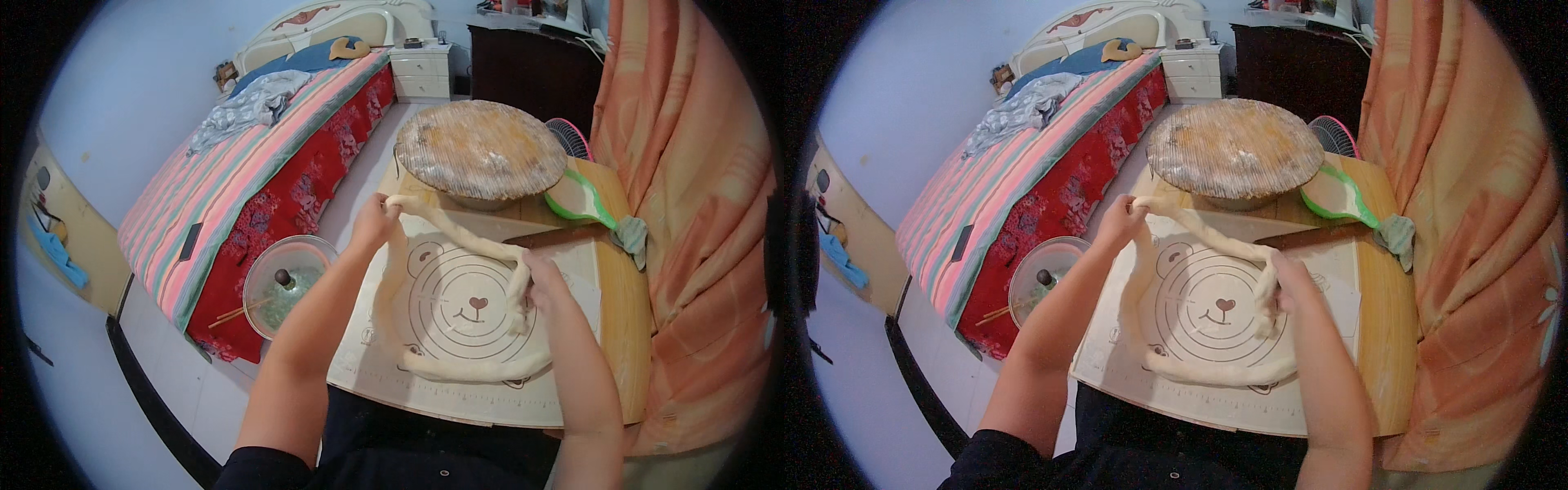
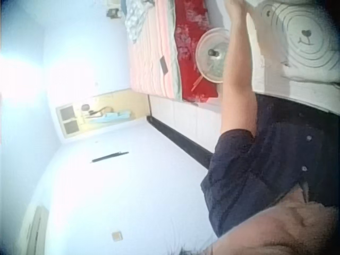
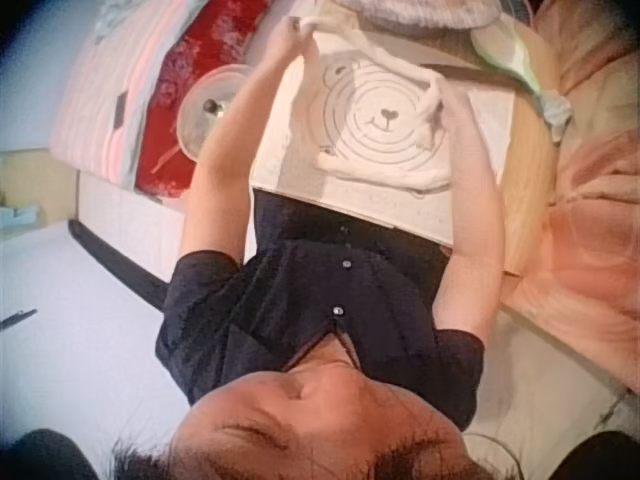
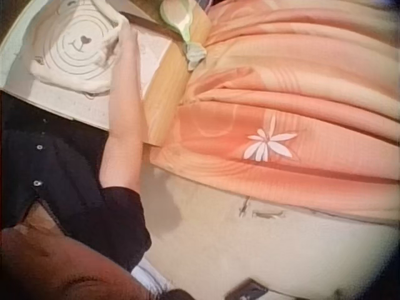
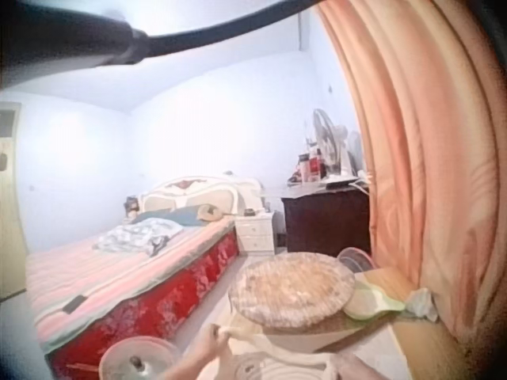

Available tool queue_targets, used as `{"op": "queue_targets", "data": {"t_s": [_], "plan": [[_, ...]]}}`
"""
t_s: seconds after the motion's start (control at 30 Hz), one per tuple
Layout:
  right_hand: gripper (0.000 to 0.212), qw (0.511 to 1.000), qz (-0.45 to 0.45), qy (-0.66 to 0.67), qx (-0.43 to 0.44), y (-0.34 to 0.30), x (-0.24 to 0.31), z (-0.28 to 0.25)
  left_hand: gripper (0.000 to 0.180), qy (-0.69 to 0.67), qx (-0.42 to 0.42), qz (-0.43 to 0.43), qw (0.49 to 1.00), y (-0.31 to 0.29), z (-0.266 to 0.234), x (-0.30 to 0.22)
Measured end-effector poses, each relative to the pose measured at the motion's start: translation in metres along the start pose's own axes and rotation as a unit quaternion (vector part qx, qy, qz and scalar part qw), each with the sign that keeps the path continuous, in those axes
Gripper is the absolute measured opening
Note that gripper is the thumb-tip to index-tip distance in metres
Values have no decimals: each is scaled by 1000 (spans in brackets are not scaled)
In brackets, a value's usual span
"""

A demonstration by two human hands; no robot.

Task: The person kneads a ball of dough on a silicone mat, then uses a scraper to cut a portion off and places it into a metal bowl. They continue to knead the remaining dough, eventually rolling it into a long rope and shaping it into a square outline on the mat.

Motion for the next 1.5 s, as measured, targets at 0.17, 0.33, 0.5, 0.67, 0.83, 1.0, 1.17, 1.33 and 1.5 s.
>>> {"op": "queue_targets", "data": {"t_s": [0.17, 0.33, 0.5, 0.67, 0.83, 1.0, 1.17, 1.33, 1.5], "plan": [[36, 975, -126, 181, -31, -4, 5, 23, 50, 205, 9, 335, 919, -81, 45, -39], [62, 926, -206, -316, 11, -92, 13, 16, 52, 70, 285, 410, 863, -234, 57, -92], [55, 638, -314, -698, 86, -182, -31, 19, 36, 187, 304, 454, 816, -255, 36, -57], [35, 615, -364, -698, 41, -190, -47, 34, 43, 246, 225, 401, 853, -235, -32, -30], [29, 600, -372, -708, 23, -190, -57, 50, 78, 55, 258, 384, 885, -265, 19, -91], [31, 767, -163, -621, 26, -186, -47, 38, 73, 150, 302, 376, 863, -276, 123, -133], [44, 979, 1, -21, 201, -164, -60, -1, 72, -95, 391, 275, 873, -259, 115, -152], [54, 973, -181, 138, -35, -144, -54, 15, 68, -252, 268, 315, 875, -255, 130, -179], [67, 937, -285, 204, 22, -159, -18, 25, 66, -218, 196, 385, 875, -295, 108, -196]]}}
Point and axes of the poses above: each hand's wrist, its own y-axis towards the middle knuckle, its own z-axis out of the palm, x = y × z, the point moved 9 cm from there along y, towards the middle knuckle, and after that the axes turned 4 degrees about z, right-handed, at the moved point
